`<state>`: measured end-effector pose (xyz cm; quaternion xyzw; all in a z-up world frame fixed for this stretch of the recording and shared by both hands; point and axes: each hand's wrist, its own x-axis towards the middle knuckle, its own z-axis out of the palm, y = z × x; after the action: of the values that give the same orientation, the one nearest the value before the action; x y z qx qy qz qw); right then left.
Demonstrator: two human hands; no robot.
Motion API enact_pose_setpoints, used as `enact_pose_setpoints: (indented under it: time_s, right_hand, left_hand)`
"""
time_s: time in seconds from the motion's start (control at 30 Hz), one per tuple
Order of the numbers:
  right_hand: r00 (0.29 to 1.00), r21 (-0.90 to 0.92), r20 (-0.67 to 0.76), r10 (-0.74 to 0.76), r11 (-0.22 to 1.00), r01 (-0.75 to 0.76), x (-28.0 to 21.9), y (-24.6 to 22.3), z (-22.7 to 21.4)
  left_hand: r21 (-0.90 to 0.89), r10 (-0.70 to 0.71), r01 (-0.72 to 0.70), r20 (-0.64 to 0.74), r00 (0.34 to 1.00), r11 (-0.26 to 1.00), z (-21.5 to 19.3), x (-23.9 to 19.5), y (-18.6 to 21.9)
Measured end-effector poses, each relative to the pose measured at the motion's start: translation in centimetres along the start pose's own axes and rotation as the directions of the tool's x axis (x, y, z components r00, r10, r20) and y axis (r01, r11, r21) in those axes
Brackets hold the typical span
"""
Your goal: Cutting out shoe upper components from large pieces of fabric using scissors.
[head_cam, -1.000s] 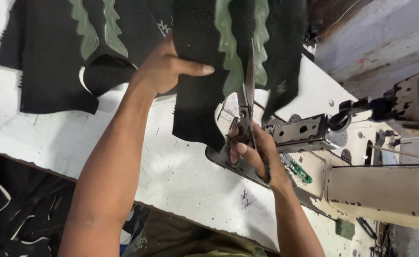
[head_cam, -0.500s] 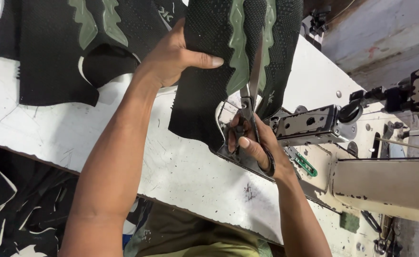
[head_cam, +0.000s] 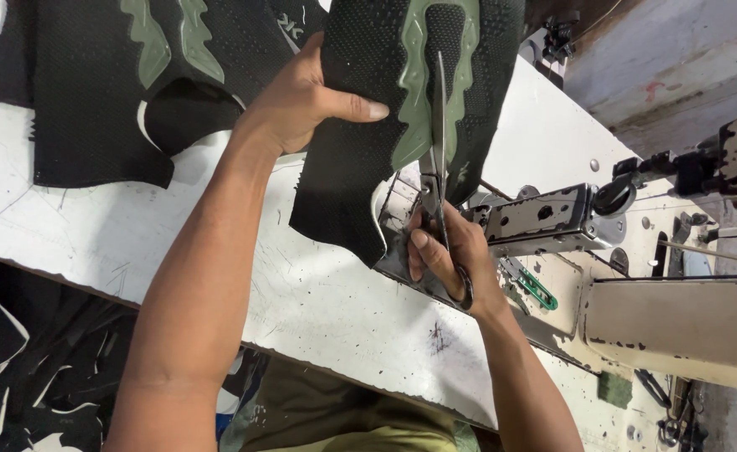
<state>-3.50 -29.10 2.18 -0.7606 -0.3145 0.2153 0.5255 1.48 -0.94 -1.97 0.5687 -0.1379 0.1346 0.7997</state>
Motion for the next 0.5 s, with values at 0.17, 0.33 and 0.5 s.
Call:
enact_pose_setpoints:
  time_s: [0.17,0.33,0.5]
  right_hand:
    - [0.998,-0.028,-0.040,-0.053,0.998,0.052,-0.4,1.9,0.5]
    - [1.000,0.000,-0.010,-0.015,1.000,0.015,-0.3,-0.5,0.3]
    - [1.000,0.033,0.010,-0.028,0.999,0.028,0.3,-1.8,0.5]
  left_hand:
    - [-0.037,-0.075,0.076,0.014,0.997,0.996,0.7,-0.1,0.5]
    - [-0.107,-0.110,0.110,0.010,0.994,0.988,1.5,-0.2,1.3]
    - [-0.079,-0.094,0.099,0.065,0.993,0.992,1.5,-0.1,0.9]
